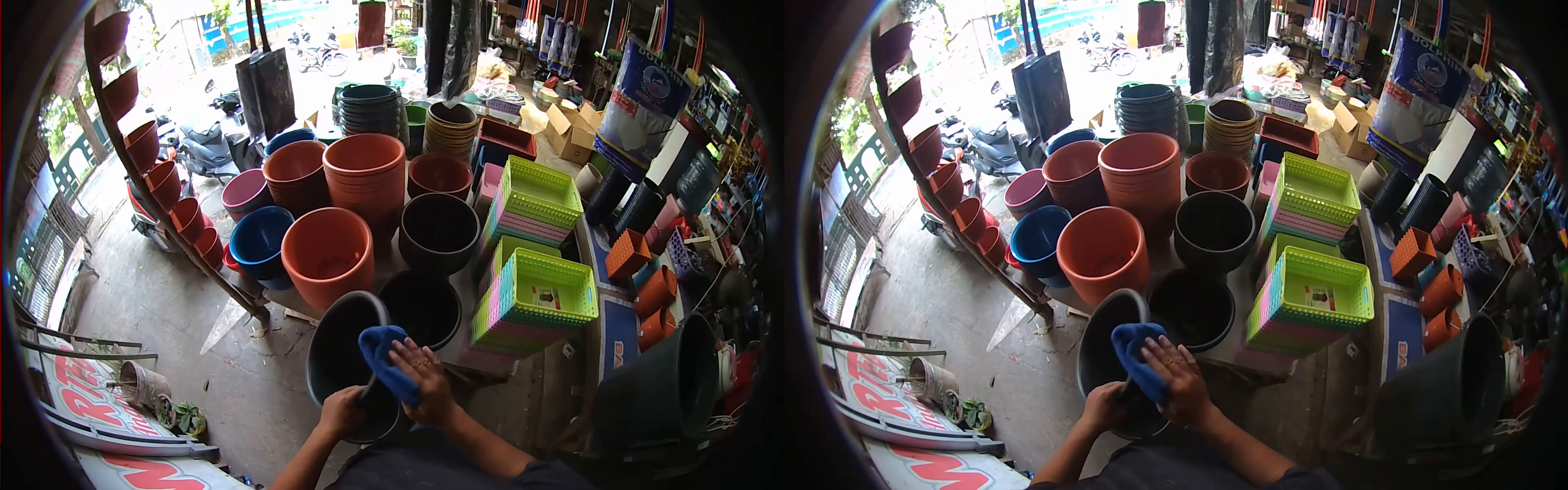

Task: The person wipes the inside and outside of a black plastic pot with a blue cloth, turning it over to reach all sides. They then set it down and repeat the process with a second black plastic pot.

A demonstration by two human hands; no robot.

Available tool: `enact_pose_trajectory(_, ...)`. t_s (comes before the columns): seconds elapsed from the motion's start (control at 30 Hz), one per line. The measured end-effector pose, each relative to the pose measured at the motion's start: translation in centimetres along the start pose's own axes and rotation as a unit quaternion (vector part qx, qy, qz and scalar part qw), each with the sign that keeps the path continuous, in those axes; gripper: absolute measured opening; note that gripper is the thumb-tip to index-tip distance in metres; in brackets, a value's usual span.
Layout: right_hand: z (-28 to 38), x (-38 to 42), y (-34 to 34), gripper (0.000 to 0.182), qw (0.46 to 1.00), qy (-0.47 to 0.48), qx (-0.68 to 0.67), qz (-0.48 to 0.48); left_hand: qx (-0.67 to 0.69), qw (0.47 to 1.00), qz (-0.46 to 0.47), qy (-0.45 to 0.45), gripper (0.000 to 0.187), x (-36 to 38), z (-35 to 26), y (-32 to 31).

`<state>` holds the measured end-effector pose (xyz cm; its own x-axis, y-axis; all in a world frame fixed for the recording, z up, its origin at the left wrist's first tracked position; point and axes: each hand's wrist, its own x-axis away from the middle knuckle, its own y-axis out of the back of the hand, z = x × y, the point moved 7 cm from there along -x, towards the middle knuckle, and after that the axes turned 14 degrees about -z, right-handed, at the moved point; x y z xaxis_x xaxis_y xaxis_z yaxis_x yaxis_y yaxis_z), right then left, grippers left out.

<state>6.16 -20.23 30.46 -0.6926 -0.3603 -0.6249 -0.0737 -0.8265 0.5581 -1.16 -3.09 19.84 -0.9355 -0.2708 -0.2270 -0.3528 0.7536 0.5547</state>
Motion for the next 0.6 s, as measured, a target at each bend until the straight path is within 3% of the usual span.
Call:
enact_pose_trajectory(0.07,-0.9,-0.4,-0.2,0.075,0.997,0.046,0.001,0.054,-0.093,0.989,0.051,-0.100,0.026,-2.7,-2.8,-2.2)
enact_pose_trajectory(0.1,-2.0,-0.7,0.0,0.075,0.998,0.046,-0.001,0.052,-0.096,0.989,0.051,-0.100,0.026,-4.1,-3.3,-3.0)
enact_pose_trajectory(0.17,-5.0,-0.6,-0.7,0.075,0.994,0.002,0.038,0.104,-0.169,0.961,0.142,-0.164,0.022,-6.1,-4.0,-6.1)
enact_pose_trajectory(0.27,-9.7,-0.6,-0.8,0.074,0.990,-0.027,0.081,0.114,-0.176,0.949,0.154,-0.213,0.020,-9.6,-4.7,-9.5)
enact_pose_trajectory(0.6,-23.7,5.1,-5.8,0.072,0.975,-0.107,0.097,0.169,-0.233,0.910,0.207,-0.274,0.016,-14.5,3.0,-20.7)
